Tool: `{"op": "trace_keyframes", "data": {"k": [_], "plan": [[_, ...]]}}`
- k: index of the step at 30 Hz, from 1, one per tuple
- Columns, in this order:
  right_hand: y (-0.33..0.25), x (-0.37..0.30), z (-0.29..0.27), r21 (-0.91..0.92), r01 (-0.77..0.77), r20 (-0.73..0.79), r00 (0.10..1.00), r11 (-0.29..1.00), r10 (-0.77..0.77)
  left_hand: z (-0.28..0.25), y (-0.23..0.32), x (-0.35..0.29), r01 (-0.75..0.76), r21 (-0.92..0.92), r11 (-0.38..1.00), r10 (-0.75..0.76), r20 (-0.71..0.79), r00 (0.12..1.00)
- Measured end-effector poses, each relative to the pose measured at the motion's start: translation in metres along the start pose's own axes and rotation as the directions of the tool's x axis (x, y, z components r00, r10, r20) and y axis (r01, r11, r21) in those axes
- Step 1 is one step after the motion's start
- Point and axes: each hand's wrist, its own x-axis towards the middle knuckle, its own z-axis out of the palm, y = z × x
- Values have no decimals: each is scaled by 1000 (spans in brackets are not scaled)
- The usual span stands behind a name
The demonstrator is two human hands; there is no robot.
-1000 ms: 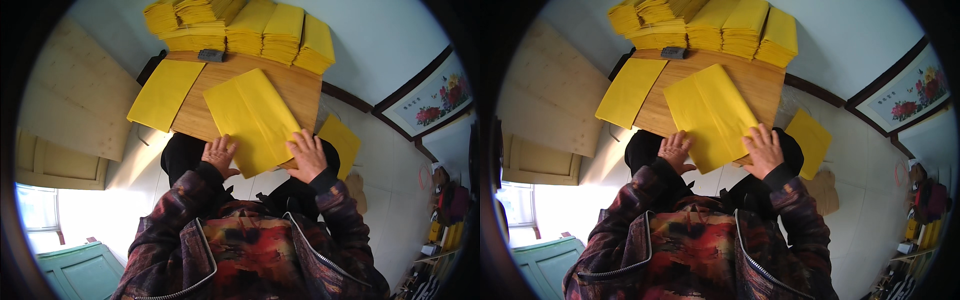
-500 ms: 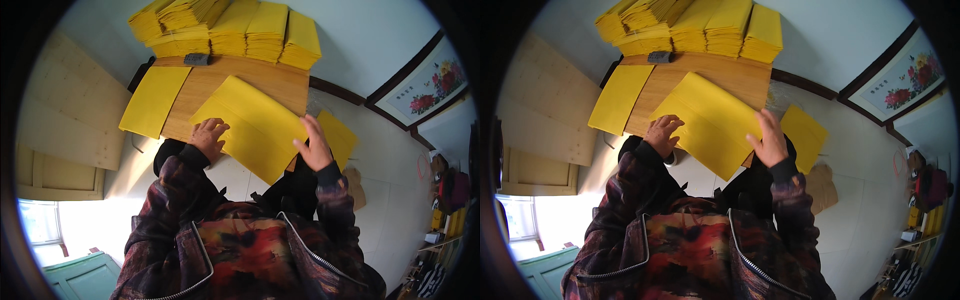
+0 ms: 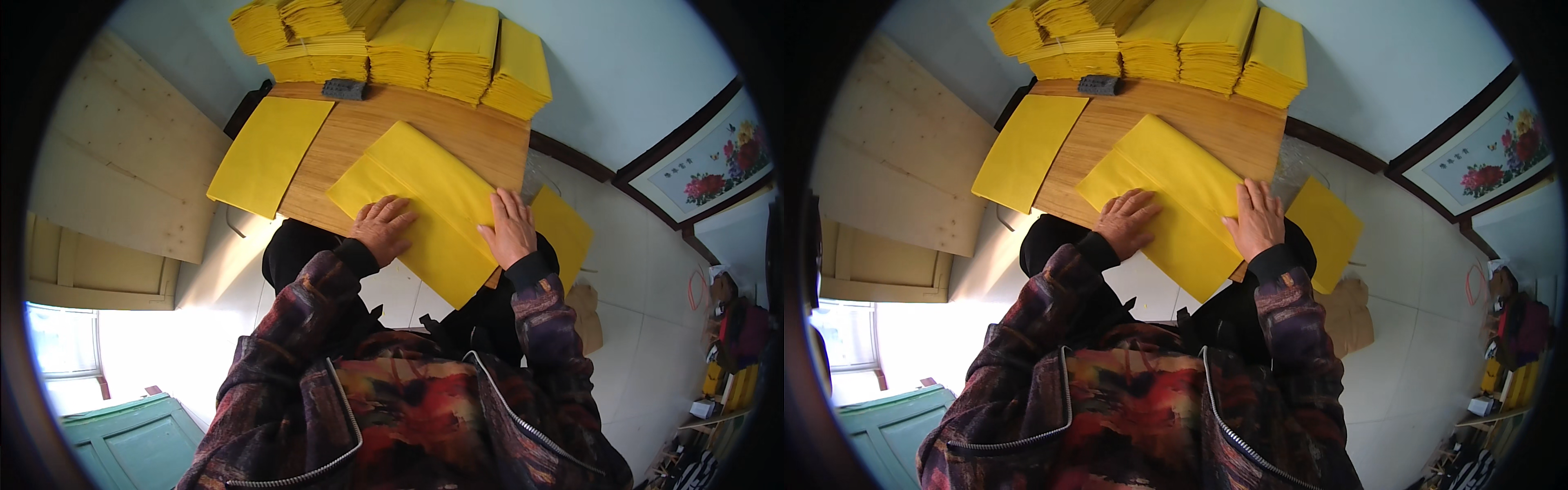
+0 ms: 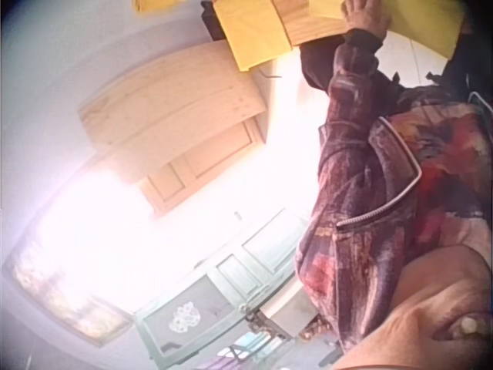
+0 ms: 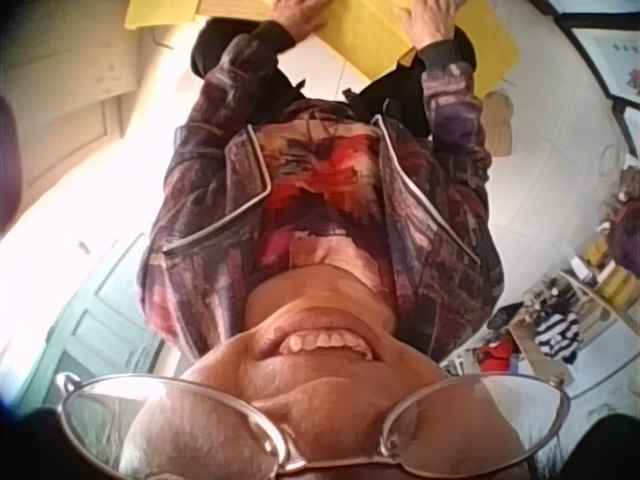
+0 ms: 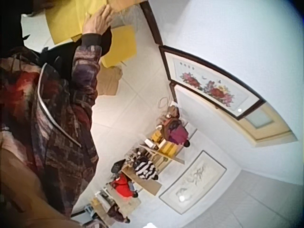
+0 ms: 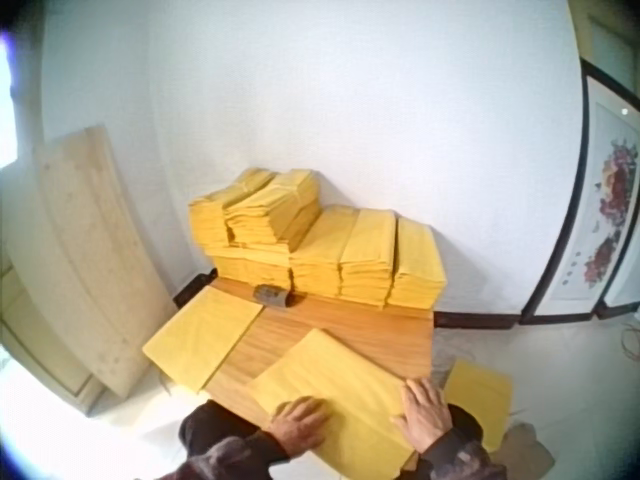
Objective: The person folds yellow paper sheets on a wooden table, aligning edges and pressing creases. They stack the folded sheets and continue folding additional sheets from a nearby pile.
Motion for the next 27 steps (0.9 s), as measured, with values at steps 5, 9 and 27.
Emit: {"op": "trace_keyframes", "data": {"k": [5,9,27], "plan": [[-6,-2,2,22,72,4,997,997,-73,-1,1,1,-8,-14,1000,7,-14,1000],[-16,-5,8,133,54,22,998,990,-57,-2,3,-1,-11,-11,1000,11,-31,999],[3,9,9,122,136,-19,991,983,-134,-26,-11,34,282,120,952,-287,23,958]]}}
